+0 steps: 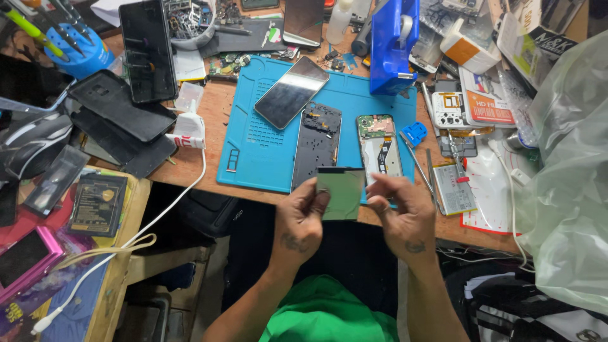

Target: The person removes the back cover of a smartphone, disconnects the battery, and extracts the old battery. They then apply adhesive to a new battery, peel off the protective film, and prepare it for installation. The person handles the phone, battery, and tools throughout the process.

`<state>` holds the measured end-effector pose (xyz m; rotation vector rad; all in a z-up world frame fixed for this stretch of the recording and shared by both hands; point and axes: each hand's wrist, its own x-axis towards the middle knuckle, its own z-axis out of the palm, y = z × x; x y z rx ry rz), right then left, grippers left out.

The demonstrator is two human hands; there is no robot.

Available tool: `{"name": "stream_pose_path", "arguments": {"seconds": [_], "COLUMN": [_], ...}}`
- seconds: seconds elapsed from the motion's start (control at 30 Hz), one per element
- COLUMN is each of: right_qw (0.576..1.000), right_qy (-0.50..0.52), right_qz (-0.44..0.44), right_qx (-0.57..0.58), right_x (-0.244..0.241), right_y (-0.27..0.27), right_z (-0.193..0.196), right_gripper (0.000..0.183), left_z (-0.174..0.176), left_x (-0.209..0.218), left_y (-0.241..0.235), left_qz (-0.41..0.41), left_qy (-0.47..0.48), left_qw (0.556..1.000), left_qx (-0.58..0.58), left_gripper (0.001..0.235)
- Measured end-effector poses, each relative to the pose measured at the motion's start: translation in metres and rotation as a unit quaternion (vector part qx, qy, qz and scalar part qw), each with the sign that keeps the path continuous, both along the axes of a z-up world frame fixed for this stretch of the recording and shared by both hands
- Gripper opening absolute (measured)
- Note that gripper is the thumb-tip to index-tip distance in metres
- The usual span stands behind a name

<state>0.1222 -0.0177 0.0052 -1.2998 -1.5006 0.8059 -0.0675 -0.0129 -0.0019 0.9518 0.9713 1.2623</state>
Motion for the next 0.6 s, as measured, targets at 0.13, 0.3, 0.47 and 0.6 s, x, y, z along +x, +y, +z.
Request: {"name": "stream_pose_path", "arguments": {"seconds": [0.13,0.3,0.47,0.6], "right_qw": [0.934,0.9,0.92,0.915], "right_qy": [-0.336,-0.418,-0.378,-0.394], "right_qz": [-0.122,-0.121,-0.106,-0.069], "right_qx": [0.02,0.006,-0.016,0.051], "right_x": [0.015,0.009,0.022,0.041], "right_y": [0.019,0.028,0.042,0.063], "right_z": [0.005,-0.006,-0.015,-0.015], "right_gripper": [0.073,0.085,0.071,0.063], "left_z": [0.004,0.003,0.005,0.013], "left_x": [-0.015,-0.022,-0.025,-0.015], "left_y": [0.001,0.001,-0.004,-0.003], "left_qz": [0.055,0.104,0.049,-0.035], "left_qy": [0.075,0.043,0.028,0.084], "left_qw": [0.996,0.993,0.997,0.996], "left_qx": [0.004,-0.021,-0.043,-0.008], "left_gripper": [0.032,0.038,0.043,0.048]}}
